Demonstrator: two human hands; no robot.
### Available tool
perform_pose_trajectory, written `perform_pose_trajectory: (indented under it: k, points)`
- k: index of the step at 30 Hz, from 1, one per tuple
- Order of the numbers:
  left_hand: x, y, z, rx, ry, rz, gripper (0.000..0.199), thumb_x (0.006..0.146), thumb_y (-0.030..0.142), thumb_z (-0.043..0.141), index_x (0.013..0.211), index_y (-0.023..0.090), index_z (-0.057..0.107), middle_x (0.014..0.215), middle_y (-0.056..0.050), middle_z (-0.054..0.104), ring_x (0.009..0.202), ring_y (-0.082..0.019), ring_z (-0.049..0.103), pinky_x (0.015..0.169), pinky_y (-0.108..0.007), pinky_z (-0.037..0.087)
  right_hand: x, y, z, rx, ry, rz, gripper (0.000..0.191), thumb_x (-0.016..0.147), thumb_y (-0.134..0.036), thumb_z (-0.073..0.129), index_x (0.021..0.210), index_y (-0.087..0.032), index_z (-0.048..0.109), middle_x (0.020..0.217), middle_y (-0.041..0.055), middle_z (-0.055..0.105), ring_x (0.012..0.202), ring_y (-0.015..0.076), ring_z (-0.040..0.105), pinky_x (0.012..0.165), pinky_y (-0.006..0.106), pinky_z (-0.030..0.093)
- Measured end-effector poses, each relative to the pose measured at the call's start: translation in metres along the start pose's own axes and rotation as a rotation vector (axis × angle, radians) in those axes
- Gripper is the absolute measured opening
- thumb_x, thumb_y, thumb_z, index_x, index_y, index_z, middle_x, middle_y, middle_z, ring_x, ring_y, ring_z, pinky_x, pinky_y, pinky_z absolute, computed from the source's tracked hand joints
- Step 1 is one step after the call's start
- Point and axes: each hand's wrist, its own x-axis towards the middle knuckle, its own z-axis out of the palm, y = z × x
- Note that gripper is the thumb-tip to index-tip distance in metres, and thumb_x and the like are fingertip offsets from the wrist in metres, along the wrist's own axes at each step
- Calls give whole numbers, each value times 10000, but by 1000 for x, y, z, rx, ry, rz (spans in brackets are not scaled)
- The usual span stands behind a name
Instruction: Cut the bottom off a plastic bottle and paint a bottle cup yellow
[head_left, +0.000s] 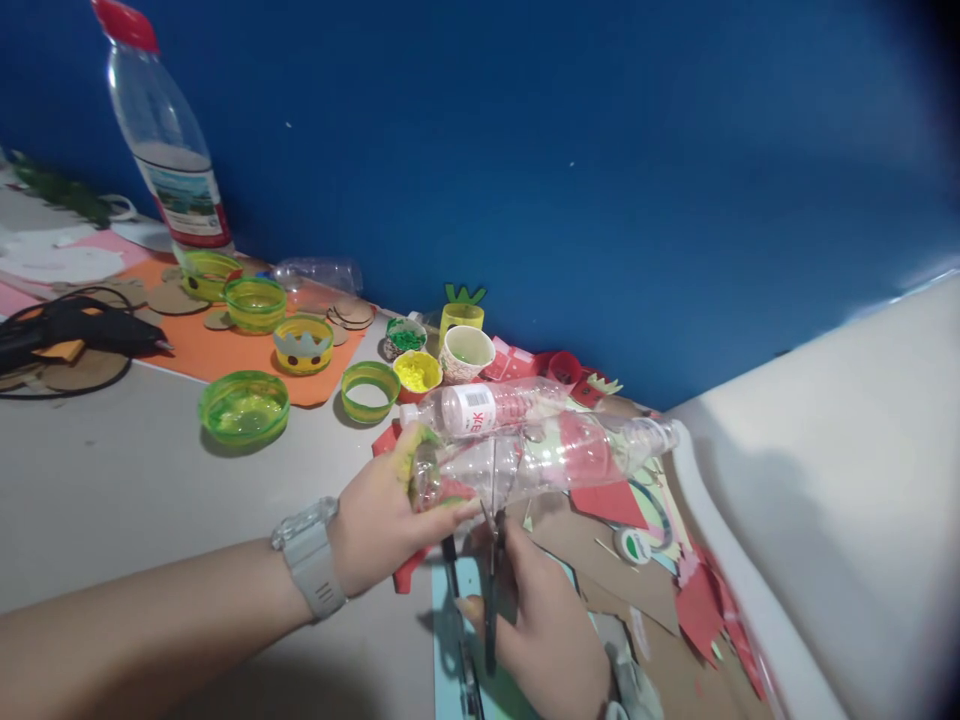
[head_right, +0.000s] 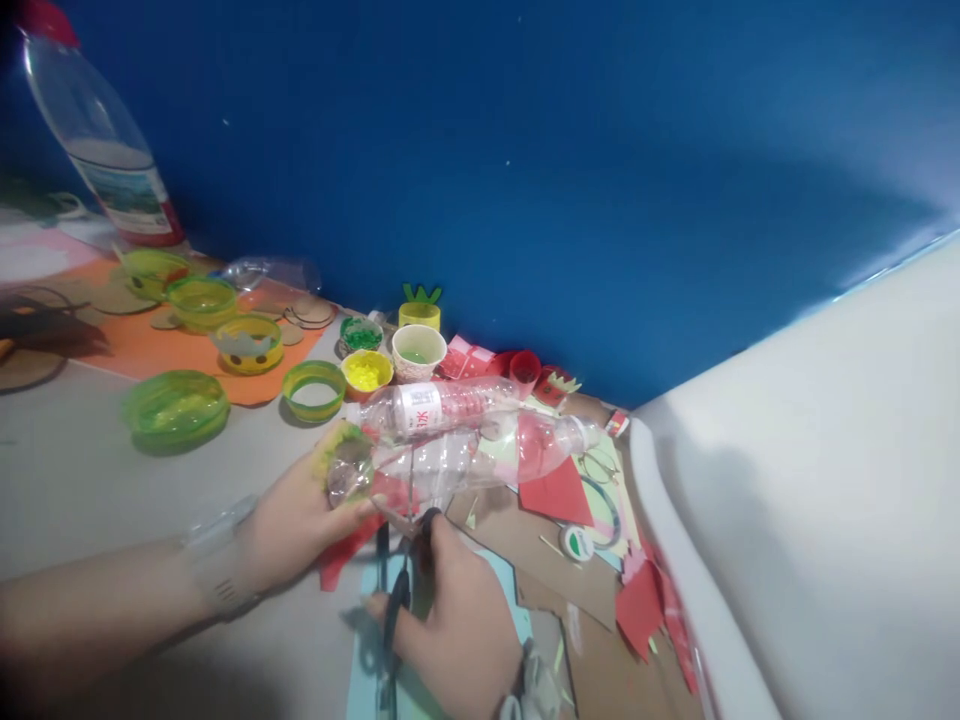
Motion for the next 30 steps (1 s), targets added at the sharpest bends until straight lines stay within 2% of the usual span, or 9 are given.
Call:
perform_pose_trajectory:
  k: [2, 6, 9, 12, 19, 26, 30]
  points:
    - [0, -2, 0, 29, -6, 5, 465, 815, 510, 679, 1139, 221, 512, 932, -50, 748, 892, -276, 717, 825, -446, 546, 1, 2, -1, 12, -4, -31, 364, 772, -551, 604, 858, -220, 480, 749, 15, 528, 692, 216, 499, 717, 352, 427]
    - [2, -7, -2, 31, 26, 81, 450, 861, 512, 622, 1204, 255, 485, 1183, -67, 700, 1098, -278, 657, 930, -462, 515, 2, 2, -2, 133, -112, -80, 316, 834, -518, 546, 795, -213, 469, 702, -12, 476, 643, 173, 438, 625, 299, 383]
    - [4, -10, -3, 31, 33, 126, 408, 903, 499, 572, 1231, 277, 475, 1236, -51, 678, 1159, -263, 623, 974, -459, 496, 2, 4, -3, 203, -212, -132, 303, 833, -485, 551, 756, -213, 441, 673, -30, 440, 609, 147, 388, 559, 272, 322]
    - [6, -12, -5, 47, 31, 179, 404, 913, 494, 560, 1255, 295, 474, 1270, -34, 656, 1188, -247, 601, 1025, -450, 466, 2, 8, -1, 225, -215, -148, 288, 826, -446, 569, 743, -215, 418, 645, -45, 405, 585, 132, 358, 533, 261, 294]
    - [5, -8, -4, 58, 32, 164, 460, 881, 532, 572, 1246, 265, 487, 1235, -70, 663, 1153, -290, 610, 1011, -500, 464, 3, 16, 8, 251, -190, -196, 337, 850, -520, 566, 808, -197, 481, 663, -42, 439, 589, 125, 376, 541, 254, 334]
    - [3, 1, -2, 14, 63, 78, 420, 824, 554, 626, 1103, 256, 527, 962, -43, 713, 930, -273, 671, 886, -498, 522, 2, 6, 6, 275, -166, -156, 436, 820, -633, 525, 761, -205, 467, 647, -32, 437, 575, 131, 369, 537, 266, 321]
    - [4, 2, -2, 22, 93, 113, 434, 809, 543, 647, 1117, 256, 545, 1048, -56, 708, 1000, -275, 663, 923, -486, 521, 3, 3, 6, 301, -154, -161, 463, 823, -657, 523, 765, -199, 501, 668, -19, 455, 598, 143, 399, 558, 271, 343]
